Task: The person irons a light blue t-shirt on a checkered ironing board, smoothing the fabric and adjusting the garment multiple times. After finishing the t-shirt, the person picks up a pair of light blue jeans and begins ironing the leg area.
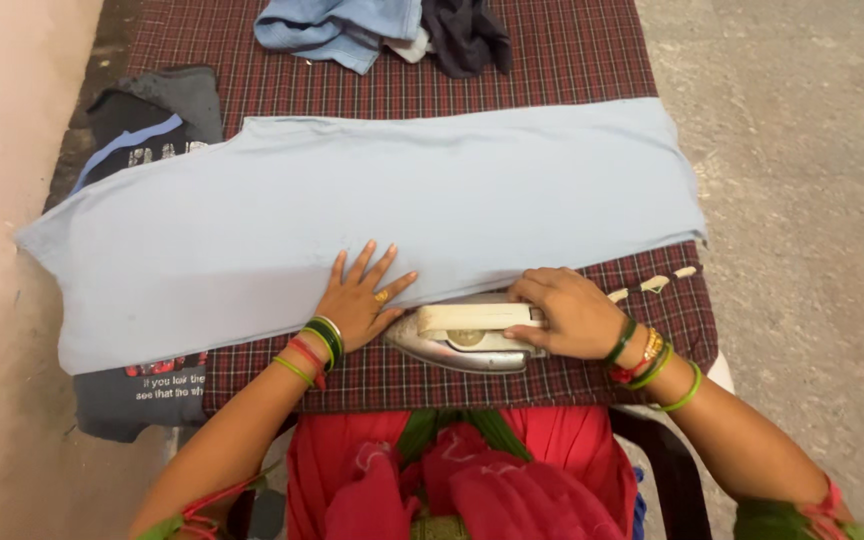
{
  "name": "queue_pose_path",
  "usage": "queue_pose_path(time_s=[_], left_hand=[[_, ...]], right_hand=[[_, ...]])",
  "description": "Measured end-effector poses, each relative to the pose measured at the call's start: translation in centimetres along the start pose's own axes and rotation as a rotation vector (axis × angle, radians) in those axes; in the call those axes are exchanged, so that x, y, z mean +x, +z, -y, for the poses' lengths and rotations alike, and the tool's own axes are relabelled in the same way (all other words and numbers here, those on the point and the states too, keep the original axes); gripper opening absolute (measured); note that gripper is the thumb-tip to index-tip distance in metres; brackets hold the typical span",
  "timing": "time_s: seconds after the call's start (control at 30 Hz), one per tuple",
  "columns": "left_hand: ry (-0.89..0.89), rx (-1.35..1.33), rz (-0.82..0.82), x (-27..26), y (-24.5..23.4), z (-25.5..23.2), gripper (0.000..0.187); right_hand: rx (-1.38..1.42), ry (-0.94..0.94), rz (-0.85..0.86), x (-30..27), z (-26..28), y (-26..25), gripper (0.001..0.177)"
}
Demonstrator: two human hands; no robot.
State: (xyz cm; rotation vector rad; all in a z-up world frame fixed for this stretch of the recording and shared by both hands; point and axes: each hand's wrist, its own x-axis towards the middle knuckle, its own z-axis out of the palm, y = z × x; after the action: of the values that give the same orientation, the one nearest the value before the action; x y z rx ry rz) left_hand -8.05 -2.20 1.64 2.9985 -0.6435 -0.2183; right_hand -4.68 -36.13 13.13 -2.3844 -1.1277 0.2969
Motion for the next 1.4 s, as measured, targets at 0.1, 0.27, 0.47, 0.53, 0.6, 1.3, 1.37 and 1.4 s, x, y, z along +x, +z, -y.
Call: queue_pose_path(time_s=[0.1, 0.27, 0.47, 0.53, 0.6, 1.3, 1.37, 1.4], left_hand=[[0.014, -0.04, -0.06, 0.0, 0.3, 0.2, 0.058], [0.283, -0.126, -0.347, -0.2, 1.4, 2.5, 0.038], [0.274, -0.146, -0.276, -0.9, -0.6, 2.6, 0.026], [0.22, -0.112, -0.235, -1.1, -1.4, 2.7, 0.027], [0.151, -0.057, -0.198, -1.3, -1.9, 2.7, 0.029], [-0.083, -0.706, 0.06, -1.2, -0.3, 7.4, 0.022], [-0.062, -0.743, 0.058, -1.2, 0.1, 7.6, 0.021], [-0.048, -0.761, 0.057, -1.1, 0.2, 7.7, 0.021]], right_hand=[[-0.12, 0.028, 0.105, 0.5, 2.3, 0.6, 0.039], [0.058, -0.089, 0.063, 0.3, 2.7, 2.7, 0.034], [0.209, 0.086, 0.186, -1.2, -1.0, 2.3, 0.036], [0.294, 0.348, 0.169, -1.3, -4.0, 1.9, 0.032], [0.029, 0.42, -0.046, -1.3, -7.5, 1.6, 0.027], [-0.44, -0.012, -0.358, -1.2, -10.8, 3.8, 0.004], [-0.479, -0.032, -0.315, -1.3, -10.8, 4.1, 0.008], [-0.501, -0.04, -0.295, -1.4, -10.9, 4.2, 0.01]])
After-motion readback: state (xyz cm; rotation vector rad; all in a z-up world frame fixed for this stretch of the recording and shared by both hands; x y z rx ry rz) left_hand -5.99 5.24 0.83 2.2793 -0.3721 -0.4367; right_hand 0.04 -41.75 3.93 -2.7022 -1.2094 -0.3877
